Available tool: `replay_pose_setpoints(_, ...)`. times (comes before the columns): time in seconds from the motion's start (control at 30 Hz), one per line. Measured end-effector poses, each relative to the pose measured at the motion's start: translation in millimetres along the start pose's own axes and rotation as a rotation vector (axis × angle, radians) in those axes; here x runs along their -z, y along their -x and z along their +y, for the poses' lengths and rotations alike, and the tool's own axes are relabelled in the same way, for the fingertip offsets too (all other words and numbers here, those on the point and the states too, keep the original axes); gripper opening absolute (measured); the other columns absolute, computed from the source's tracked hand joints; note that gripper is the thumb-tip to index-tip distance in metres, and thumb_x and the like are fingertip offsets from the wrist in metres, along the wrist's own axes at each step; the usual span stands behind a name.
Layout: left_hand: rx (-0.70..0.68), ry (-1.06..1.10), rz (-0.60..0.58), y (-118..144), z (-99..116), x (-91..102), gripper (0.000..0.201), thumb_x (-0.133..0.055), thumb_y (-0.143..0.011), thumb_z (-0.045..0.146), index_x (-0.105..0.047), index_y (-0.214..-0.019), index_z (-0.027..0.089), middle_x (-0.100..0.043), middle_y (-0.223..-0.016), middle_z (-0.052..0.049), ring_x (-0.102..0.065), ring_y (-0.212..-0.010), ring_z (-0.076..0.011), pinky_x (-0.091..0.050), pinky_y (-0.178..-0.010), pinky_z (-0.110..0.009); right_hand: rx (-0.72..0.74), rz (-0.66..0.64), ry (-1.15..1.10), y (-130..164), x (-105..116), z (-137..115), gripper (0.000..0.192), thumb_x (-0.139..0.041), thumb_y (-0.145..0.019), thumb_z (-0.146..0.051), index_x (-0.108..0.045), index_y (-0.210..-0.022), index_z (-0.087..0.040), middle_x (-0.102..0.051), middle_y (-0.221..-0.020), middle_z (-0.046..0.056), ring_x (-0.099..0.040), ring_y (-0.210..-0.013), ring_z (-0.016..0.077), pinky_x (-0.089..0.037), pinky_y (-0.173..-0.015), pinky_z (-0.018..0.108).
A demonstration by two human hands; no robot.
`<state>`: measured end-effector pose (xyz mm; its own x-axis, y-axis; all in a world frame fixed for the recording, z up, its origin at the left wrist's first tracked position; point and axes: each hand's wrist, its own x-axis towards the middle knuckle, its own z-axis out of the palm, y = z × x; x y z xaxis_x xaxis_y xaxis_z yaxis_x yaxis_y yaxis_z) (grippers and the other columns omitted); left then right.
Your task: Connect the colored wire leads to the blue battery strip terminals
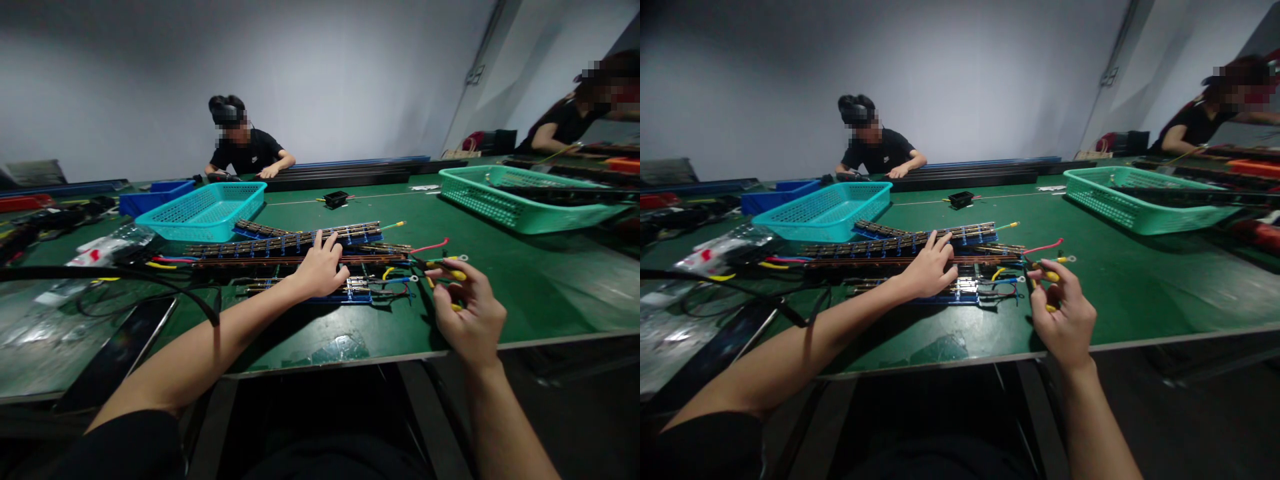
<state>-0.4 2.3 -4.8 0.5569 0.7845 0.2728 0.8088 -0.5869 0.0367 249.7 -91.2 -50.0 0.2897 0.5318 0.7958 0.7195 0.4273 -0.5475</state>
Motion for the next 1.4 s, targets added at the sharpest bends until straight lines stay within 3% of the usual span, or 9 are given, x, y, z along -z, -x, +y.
replay_pose_setpoints(0.13, -0.011, -0.019, 0.002, 0.0, -0.3, -0.4, 0.023, -0.047, -0.094, 0.035, -0.056, -0.102, 0.016, -0.041, -0.155, -0.025, -0.025, -0.153, -0.0334, -0.026, -0.124, -0.056, 0.131, -0.041, 0.039, -0.3, 2.5, 0.0, 0.039, -0.06, -0.086, -0.014, -0.064, -0.123, -0.022, -0.077, -0.089, 0.002, -0.062, -0.054, 0.0109, -0.05, -0.053, 0.023)
replay_pose_setpoints(0.3, -0.011, -0.016, 0.002, 0.4, -0.1, -0.2, 0.023, -0.046, -0.094, 0.035, -0.056, -0.102, 0.015, -0.043, -0.154, -0.025, -0.025, -0.153, -0.0341, -0.028, -0.123, -0.056, 0.41, -0.233, 0.097, -5.2, 2.8, 0.3, 0.037, -0.053, -0.088, -0.011, -0.064, -0.122, -0.02, -0.078, -0.091, 0.004, -0.072, -0.066, 0.0136, -0.055, -0.063, 0.023)
replay_pose_setpoints(0.4, -0.009, -0.003, -0.002, 0.1, 0.1, 0.0, 0.023, -0.046, -0.094, 0.035, -0.056, -0.102, 0.016, -0.046, -0.152, -0.024, -0.025, -0.153, -0.0344, -0.029, -0.122, -0.058, 0.49, -0.263, 0.135, -6.6, 0.3, 0.3, 0.034, -0.052, -0.09, -0.013, -0.065, -0.12, -0.019, -0.077, -0.088, 0.003, -0.073, -0.068, 0.0146, -0.055, -0.064, 0.024)
replay_pose_setpoints(0.77, -0.043, -0.038, 0.03, -0.6, 0.4, 1.6, 0.019, -0.046, -0.094, 0.034, -0.055, -0.099, 0.019, -0.053, -0.147, -0.021, -0.031, -0.151, -0.0294, -0.018, -0.127, -0.054, 0.478, -0.388, 0.215, -2.9, -3.0, 2.3, 0.04, -0.05, -0.088, -0.016, -0.068, -0.123, -0.021, -0.077, -0.088, 0.003, -0.073, -0.073, 0.0169, -0.057, -0.069, 0.028)
replay_pose_setpoints(0.97, -0.049, -0.038, 0.039, -0.2, 0.9, 2.7, 0.017, -0.047, -0.094, 0.033, -0.054, -0.098, 0.019, -0.053, -0.146, -0.021, -0.031, -0.151, -0.0294, -0.015, -0.128, -0.053, 0.476, -0.438, 0.23, -4.8, -4.1, -3.8, 0.049, -0.049, -0.087, -0.012, -0.063, -0.133, -0.021, -0.078, -0.095, 0.004, -0.074, -0.075, 0.0181, -0.057, -0.068, 0.028)
replay_pose_setpoints(1.13, -0.042, -0.043, 0.029, -0.2, 1.1, 2.9, 0.018, -0.046, -0.094, 0.033, -0.055, -0.098, 0.017, -0.051, -0.147, -0.023, -0.029, -0.152, -0.0295, -0.016, -0.128, -0.052, 0.44, -0.43, 0.258, -4.4, -5.3, -5.8, 0.054, -0.05, -0.087, -0.013, -0.053, -0.141, -0.018, -0.078, -0.108, 0.007, -0.077, -0.081, 0.0196, -0.059, -0.069, 0.029)
replay_pose_setpoints(1.4, -0.042, -0.029, 0.028, 0.1, 0.7, 2.6, 0.018, -0.046, -0.094, 0.033, -0.055, -0.097, 0.018, -0.053, -0.145, -0.023, -0.029, -0.152, -0.0293, -0.017, -0.128, -0.053, 0.333, -0.409, 0.271, -2.6, -6.1, -5.9, 0.054, -0.057, -0.088, -0.023, -0.052, -0.142, -0.022, -0.075, -0.119, 0.008, -0.077, -0.087, 0.0212, -0.061, -0.07, 0.03)
